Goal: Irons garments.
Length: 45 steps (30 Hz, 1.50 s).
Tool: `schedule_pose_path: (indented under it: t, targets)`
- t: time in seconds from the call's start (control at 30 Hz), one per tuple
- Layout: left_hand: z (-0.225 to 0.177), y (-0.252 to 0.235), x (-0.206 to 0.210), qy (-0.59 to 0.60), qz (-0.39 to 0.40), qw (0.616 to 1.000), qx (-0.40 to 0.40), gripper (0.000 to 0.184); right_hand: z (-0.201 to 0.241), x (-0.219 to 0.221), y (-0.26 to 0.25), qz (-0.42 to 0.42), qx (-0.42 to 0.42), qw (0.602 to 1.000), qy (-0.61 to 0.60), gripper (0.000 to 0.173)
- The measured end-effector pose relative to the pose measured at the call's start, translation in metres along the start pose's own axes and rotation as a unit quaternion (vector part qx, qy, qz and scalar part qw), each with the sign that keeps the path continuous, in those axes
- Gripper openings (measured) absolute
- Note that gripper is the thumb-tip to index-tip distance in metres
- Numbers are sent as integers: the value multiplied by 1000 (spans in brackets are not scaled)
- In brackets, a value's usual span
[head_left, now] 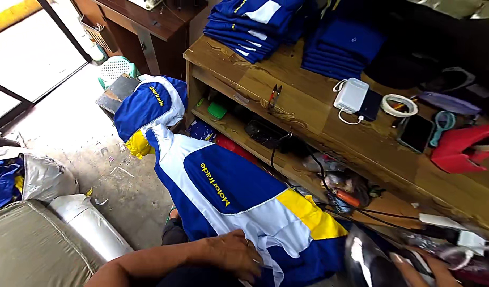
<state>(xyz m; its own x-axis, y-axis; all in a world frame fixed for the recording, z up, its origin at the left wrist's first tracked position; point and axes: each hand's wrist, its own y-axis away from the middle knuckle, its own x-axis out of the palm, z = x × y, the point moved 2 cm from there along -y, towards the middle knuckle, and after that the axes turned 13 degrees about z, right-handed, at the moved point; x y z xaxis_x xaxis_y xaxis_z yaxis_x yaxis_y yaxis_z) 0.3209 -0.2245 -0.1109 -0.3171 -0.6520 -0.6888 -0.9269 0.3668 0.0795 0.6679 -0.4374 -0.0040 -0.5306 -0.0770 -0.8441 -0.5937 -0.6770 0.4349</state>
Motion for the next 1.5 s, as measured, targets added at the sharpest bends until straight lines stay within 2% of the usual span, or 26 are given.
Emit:
schedule_pose_path:
  t: [0.07,0.1,0.17,0.2,0.27,0.37,0.4,0.47,0.53,0.6,0.7,0.8,0.97,1.17,1.33,1.5]
  targets:
    - [22,36,-35,-9,-167,982,-83,23,63,-1,-20,19,-53,998,8,64]
    - [41,62,-61,-19,-247,957,-147,24,97,3,-32,24,-79,997,6,65]
    - [85,125,-117,-27,-379,876,-299,26,172,17,-57,41,-141,989,-3,67]
    - [109,159,-141,-31,-414,827,-380,31,212,25,-68,58,-172,983,-6,65]
    - [154,216,-173,-8,-423,758,-497,47,294,41,-89,108,-223,969,4,59]
    - [202,259,-191,74,-366,721,-583,69,400,71,-123,172,-270,947,35,55]
    - [210,265,-193,106,-339,719,-597,70,428,82,-133,186,-279,941,43,55]
    - [223,270,-191,159,-288,734,-595,61,473,106,-154,204,-295,932,61,53]
    - [238,276,-176,207,-281,766,-540,46,502,125,-168,211,-299,927,85,51]
    - [244,283,-163,234,-312,779,-492,40,523,136,-179,216,-296,923,119,49]
    - [240,289,-154,253,-338,780,-462,39,543,143,-202,209,-299,918,156,40]
    - [237,289,-160,264,-328,774,-472,39,563,145,-224,198,-308,912,184,37]
    - [244,293,-170,273,-314,763,-495,38,569,137,-228,284,-362,862,212,40]
    - [254,295,-171,298,-326,754,-486,38,562,148,-226,221,-346,893,187,41]
    - [261,297,-171,307,-323,752,-485,36,554,149,-177,301,-381,841,237,50]
    - [261,292,-172,305,-329,749,-487,36,511,157,-118,314,-403,820,260,51]
